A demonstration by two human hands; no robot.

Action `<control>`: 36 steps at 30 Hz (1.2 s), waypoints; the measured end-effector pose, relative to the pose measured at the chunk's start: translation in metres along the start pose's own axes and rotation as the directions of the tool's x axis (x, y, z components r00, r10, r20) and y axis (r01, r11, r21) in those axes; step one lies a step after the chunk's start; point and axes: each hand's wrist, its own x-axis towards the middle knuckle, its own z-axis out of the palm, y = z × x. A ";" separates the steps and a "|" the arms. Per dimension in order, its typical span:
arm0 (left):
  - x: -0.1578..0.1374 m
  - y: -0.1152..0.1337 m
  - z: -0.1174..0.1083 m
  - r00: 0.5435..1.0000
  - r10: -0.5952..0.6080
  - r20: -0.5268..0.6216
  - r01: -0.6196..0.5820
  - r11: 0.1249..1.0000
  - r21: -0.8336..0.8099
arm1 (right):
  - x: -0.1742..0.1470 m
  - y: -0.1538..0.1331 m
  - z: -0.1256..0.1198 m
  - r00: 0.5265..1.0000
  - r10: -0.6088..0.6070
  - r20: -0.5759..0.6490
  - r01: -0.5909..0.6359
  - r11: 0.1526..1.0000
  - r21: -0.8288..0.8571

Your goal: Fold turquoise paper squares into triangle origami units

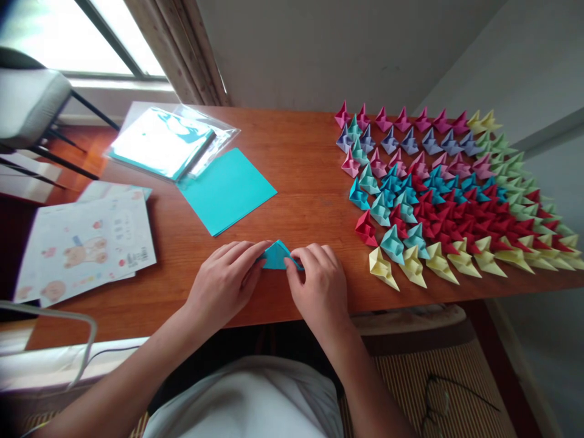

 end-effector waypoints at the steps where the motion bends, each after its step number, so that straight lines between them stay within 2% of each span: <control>1: 0.000 0.000 0.000 1.000 -0.003 0.003 0.003 1.000 0.004 | 0.000 0.000 0.000 1.000 0.010 -0.002 -0.010 1.000 0.005; 5: 0.001 0.001 0.001 1.000 -0.025 0.016 0.025 1.000 0.014 | -0.001 -0.001 0.002 0.999 0.043 -0.018 -0.043 0.999 -0.002; 20: 0.001 0.000 0.004 0.999 -0.033 -0.012 0.033 0.999 -0.043 | -0.002 -0.004 0.004 0.998 0.045 -0.044 -0.045 0.999 0.006; 23: 0.000 -0.001 0.002 1.000 -0.018 -0.021 0.016 0.996 -0.083 | -0.006 -0.003 0.000 0.999 0.010 -0.040 -0.007 0.997 0.071; 27: -0.003 -0.003 -0.003 0.999 0.035 0.040 -0.030 0.993 -0.118 | -0.011 -0.001 -0.005 0.998 -0.062 -0.015 0.063 0.991 0.120; 36: -0.008 -0.004 -0.007 0.989 0.124 0.079 -0.122 0.992 -0.024 | -0.012 -0.002 -0.003 0.991 -0.126 0.047 0.122 0.988 0.091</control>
